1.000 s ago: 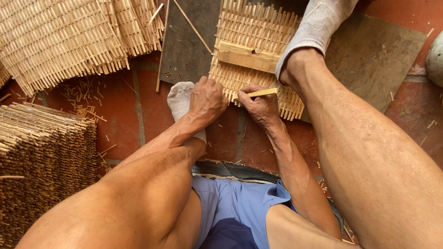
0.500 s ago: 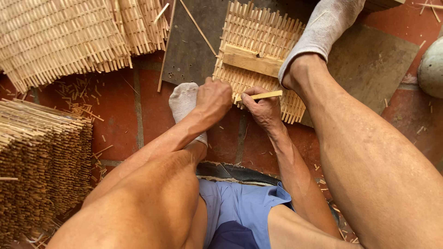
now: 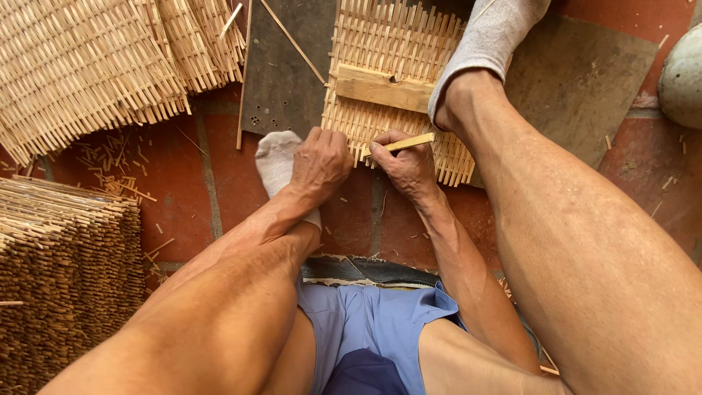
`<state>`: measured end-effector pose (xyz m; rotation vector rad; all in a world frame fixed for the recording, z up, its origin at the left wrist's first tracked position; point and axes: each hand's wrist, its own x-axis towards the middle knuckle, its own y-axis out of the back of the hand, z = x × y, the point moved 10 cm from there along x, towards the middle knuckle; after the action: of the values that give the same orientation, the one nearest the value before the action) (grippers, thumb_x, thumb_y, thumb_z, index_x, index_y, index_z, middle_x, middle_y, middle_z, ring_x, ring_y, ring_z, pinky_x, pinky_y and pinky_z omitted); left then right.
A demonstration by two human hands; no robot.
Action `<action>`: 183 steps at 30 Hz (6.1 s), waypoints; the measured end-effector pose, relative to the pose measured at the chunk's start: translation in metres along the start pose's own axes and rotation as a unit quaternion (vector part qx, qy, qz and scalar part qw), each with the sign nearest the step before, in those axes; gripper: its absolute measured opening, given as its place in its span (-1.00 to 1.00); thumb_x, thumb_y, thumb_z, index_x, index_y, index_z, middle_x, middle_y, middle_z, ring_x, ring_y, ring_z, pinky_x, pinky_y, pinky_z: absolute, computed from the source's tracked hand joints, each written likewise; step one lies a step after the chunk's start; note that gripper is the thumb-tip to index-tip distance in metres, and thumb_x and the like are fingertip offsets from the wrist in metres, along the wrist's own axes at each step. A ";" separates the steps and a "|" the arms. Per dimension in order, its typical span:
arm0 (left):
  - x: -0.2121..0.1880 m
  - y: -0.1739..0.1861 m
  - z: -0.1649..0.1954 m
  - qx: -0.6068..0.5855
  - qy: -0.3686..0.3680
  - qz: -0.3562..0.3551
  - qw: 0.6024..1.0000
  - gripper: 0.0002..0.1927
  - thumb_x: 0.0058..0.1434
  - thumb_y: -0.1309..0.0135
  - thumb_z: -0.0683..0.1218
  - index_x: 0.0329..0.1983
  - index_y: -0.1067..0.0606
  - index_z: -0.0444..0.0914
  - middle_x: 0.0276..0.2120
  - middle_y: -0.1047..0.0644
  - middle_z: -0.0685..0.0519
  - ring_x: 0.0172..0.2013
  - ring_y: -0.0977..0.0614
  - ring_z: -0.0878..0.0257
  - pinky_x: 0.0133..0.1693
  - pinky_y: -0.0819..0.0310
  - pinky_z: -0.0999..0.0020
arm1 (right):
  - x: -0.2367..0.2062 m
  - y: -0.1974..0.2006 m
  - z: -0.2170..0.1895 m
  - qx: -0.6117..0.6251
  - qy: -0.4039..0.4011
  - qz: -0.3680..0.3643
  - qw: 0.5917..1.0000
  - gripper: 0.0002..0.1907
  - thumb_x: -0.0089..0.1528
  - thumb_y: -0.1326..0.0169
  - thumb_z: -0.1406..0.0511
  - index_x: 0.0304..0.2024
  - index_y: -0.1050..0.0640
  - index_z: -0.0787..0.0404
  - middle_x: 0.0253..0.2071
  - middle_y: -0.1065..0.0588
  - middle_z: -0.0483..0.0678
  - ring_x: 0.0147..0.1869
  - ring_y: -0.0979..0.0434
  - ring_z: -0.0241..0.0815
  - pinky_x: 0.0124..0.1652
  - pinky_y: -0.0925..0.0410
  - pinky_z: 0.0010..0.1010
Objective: The person applies white adhesive to a cardboard square using a paint roller, then places a woven bamboo mat on top and presses it down. They use a small wooden stick to adjust the mat edges and then stack the finished unit with others.
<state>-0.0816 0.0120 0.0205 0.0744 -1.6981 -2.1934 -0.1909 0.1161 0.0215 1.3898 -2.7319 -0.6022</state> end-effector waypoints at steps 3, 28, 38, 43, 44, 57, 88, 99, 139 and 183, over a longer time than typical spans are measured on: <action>0.001 0.007 -0.007 -0.037 0.033 0.014 0.999 -0.81 0.24 -0.06 -0.22 -0.50 -0.38 -0.25 -0.61 -0.39 0.04 -0.52 -0.40 0.22 -0.56 -0.34 0.31 | 0.001 -0.002 0.003 -0.020 -0.009 -0.007 1.000 -0.86 0.28 -0.21 0.27 -0.27 -0.65 0.23 -0.43 -0.63 -0.08 -0.42 -0.61 -0.31 -0.43 -0.49 -0.46; -0.064 -0.023 -0.067 -0.667 0.516 -0.063 0.534 -0.62 0.24 -0.15 -0.25 0.13 -0.49 -0.43 -0.08 -0.62 -0.14 -0.16 -0.66 0.18 -0.15 -0.59 0.31 | -0.005 -0.002 -0.011 0.108 -0.076 -0.037 0.991 -0.67 0.44 0.04 0.14 -0.18 -0.55 0.27 -0.34 -0.53 -0.02 -0.43 -0.53 -0.26 -0.47 -0.48 -0.43; -0.040 -0.029 -0.027 -0.885 0.372 -0.088 0.266 -0.66 0.22 0.07 -0.33 0.07 -0.47 -0.41 0.00 -0.58 -0.18 -0.01 -0.68 0.04 0.10 -0.61 0.02 | -0.010 -0.010 -0.024 -0.052 -0.024 0.013 0.998 -0.82 0.34 -0.13 0.29 -0.17 -0.65 0.30 -0.35 -0.61 0.03 -0.40 -0.56 -0.25 -0.50 -0.42 -0.47; -0.032 -0.058 -0.029 -0.827 0.428 -0.084 0.355 -0.80 0.36 -0.07 -0.29 0.04 -0.50 -0.37 -0.14 -0.63 -0.11 -0.19 -0.68 0.18 -0.13 -0.67 0.19 | 0.017 -0.013 -0.026 -0.088 -0.077 -0.062 0.991 -0.83 0.29 -0.16 0.29 -0.24 -0.67 0.29 -0.39 -0.62 -0.02 -0.44 -0.56 -0.29 -0.50 -0.42 -0.53; -0.030 -0.063 -0.029 -0.821 0.437 -0.085 0.358 -0.79 0.34 -0.08 -0.28 0.03 -0.52 -0.36 -0.17 -0.64 -0.08 -0.22 -0.68 0.20 -0.18 -0.69 0.21 | 0.019 -0.010 -0.026 -0.067 -0.099 -0.056 0.991 -0.84 0.27 -0.19 0.29 -0.25 -0.67 0.28 -0.41 -0.61 -0.04 -0.44 -0.55 -0.31 -0.50 -0.42 -0.54; -0.019 -0.068 -0.020 -0.833 0.430 -0.133 0.320 -0.80 0.30 -0.09 -0.26 -0.02 -0.53 -0.40 -0.20 -0.63 -0.09 -0.22 -0.69 0.18 -0.17 -0.71 0.26 | 0.010 -0.003 -0.014 0.127 -0.187 -0.039 0.973 -0.86 0.23 -0.24 0.34 -0.21 -0.64 0.31 -0.48 -0.55 -0.12 -0.53 -0.44 -0.40 -0.53 -0.34 -0.59; -0.101 -0.022 0.064 -0.627 0.223 -0.583 0.465 -0.60 0.33 -0.09 0.02 0.13 -0.56 -0.30 0.00 -0.64 -0.12 -0.06 -0.68 0.16 -0.09 -0.66 0.17 | 0.038 -0.058 -0.005 -0.317 0.013 -0.095 0.944 -0.73 0.30 -0.22 0.17 -0.41 -0.55 0.19 -0.63 -0.35 -0.15 -0.57 -0.28 -0.25 -0.60 -0.26 -0.32; -0.020 0.052 -0.073 -0.139 0.083 -0.060 0.985 -0.78 0.27 -0.17 -0.08 -0.10 -0.61 -0.30 -0.33 -0.57 -0.03 -0.29 -0.54 0.16 -0.20 -0.50 0.26 | 0.030 0.009 -0.013 -0.043 0.000 -0.008 0.999 -0.40 0.37 0.20 -0.14 -0.39 -0.58 0.13 -0.60 -0.34 -0.24 -0.58 -0.30 -0.34 -0.61 -0.20 -0.47; 0.013 0.050 -0.057 -0.091 -0.026 -0.042 0.995 -0.86 0.32 -0.08 -0.08 -0.34 -0.53 -0.21 -0.41 -0.46 0.02 -0.35 -0.51 0.12 -0.27 -0.40 0.17 | 0.035 -0.027 -0.011 0.116 -0.110 -0.061 0.985 -0.79 0.32 -0.15 0.23 -0.25 -0.62 0.26 -0.44 -0.60 -0.03 -0.48 -0.59 -0.33 -0.51 -0.49 -0.54; 0.030 0.010 0.068 -0.078 -0.177 -0.130 0.973 -0.70 0.40 0.00 -0.12 0.13 -0.54 -0.32 0.27 -0.45 -0.17 0.30 -0.42 -0.01 0.36 -0.17 0.01 | 0.075 0.097 0.067 -0.233 0.037 0.087 0.968 -0.86 0.36 -0.11 0.28 -0.25 -0.55 0.23 -0.41 -0.48 -0.16 -0.36 -0.44 -0.36 -0.40 -0.38 -0.51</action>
<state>-0.1247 0.0629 0.0544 -0.1522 -1.7707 -2.6583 -0.3237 0.1304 -0.0184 1.0257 -2.3988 -1.0651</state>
